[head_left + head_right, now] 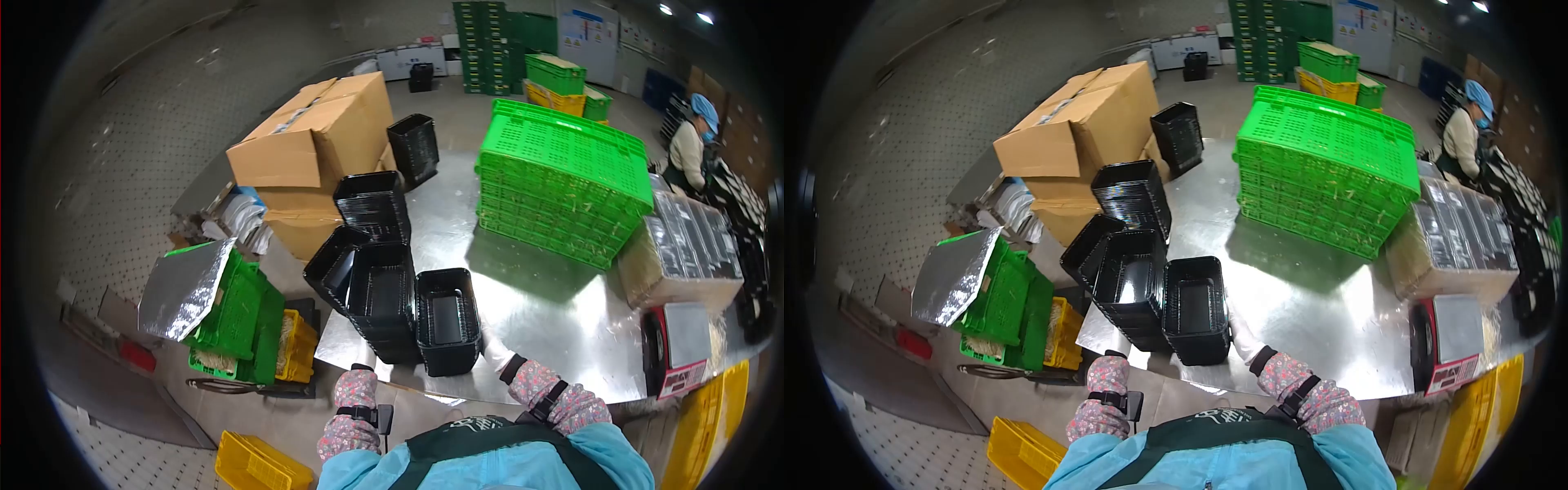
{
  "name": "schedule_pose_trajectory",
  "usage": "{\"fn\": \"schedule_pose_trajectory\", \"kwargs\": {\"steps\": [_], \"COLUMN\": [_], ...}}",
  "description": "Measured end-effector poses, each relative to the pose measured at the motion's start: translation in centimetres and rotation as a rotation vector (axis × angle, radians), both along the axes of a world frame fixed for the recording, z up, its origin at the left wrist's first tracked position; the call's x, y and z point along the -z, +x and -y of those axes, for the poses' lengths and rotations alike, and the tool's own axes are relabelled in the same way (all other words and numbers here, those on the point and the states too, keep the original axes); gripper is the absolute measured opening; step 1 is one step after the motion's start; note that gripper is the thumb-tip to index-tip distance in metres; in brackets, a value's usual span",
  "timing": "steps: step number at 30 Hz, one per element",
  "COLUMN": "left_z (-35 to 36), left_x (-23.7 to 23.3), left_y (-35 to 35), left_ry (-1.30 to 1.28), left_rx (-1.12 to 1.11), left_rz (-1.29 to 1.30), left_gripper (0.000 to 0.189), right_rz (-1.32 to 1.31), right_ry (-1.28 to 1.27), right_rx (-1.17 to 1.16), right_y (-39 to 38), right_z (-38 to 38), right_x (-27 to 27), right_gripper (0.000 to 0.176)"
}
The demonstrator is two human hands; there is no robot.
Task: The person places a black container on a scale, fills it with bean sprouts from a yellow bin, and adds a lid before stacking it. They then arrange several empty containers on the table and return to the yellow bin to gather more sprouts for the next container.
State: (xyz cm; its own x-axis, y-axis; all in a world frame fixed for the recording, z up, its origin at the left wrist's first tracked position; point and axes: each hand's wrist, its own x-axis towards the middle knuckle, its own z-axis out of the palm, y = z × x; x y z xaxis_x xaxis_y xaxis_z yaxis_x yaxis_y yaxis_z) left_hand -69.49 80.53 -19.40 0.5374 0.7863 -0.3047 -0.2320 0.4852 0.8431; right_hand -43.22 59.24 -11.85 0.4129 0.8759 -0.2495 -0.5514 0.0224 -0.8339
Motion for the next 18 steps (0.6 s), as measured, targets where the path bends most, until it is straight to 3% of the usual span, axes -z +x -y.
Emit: {"fn": "schedule_pose_trajectory", "kwargs": {"steps": [3, 6, 10, 12, 13, 14, 16, 18], "left_z": [1.7, 6.8, 17.2, 23.2, 26.1, 28.5, 32.8, 35.5], "left_x": [1.2, -0.4, -6.3, -10.5, -13.0, -15.8, -16.1, -14.2], "left_y": [1.3, 5.4, 12.1, 15.3, 17.2, 19.3, 21.7, 23.8], "left_ry": [-0.085, -0.095, -0.006, 0.122, 0.144, -0.178, -0.471, -0.407], "left_rx": [0.093, 0.229, 0.426, 0.511, 0.542, 0.525, 0.556, 0.656], "left_rz": [0.085, 0.059, 0.003, -0.048, -0.092, -0.198, -0.282, -0.205], "left_gripper": [0.050, 0.052, 0.055, 0.056, 0.057, 0.060, 0.064, 0.065], "right_rz": [-0.083, -0.029, -0.236, -0.242, -0.123, 0.103, 0.615, -0.131], "right_ry": [-0.038, 0.038, -0.105, 0.079, 0.079, 0.032, -0.169, 0.313], "right_rx": [0.115, 0.105, 0.294, 0.462, 0.493, 0.498, 0.528, 0.557], "right_y": [0.7, 5.3, 10.2, 10.1, 11.3, 12.8, 15.8, 17.5], "right_z": [2.6, 7.6, 18.5, 23.7, 26.3, 28.8, 33.8, 36.7], "right_x": [-2.1, 3.2, -2.4, -7.7, -8.6, -9.2, -9.8, -9.2], "right_gripper": [0.057, 0.048, 0.051, 0.042, 0.041, 0.040, 0.038, 0.039]}}
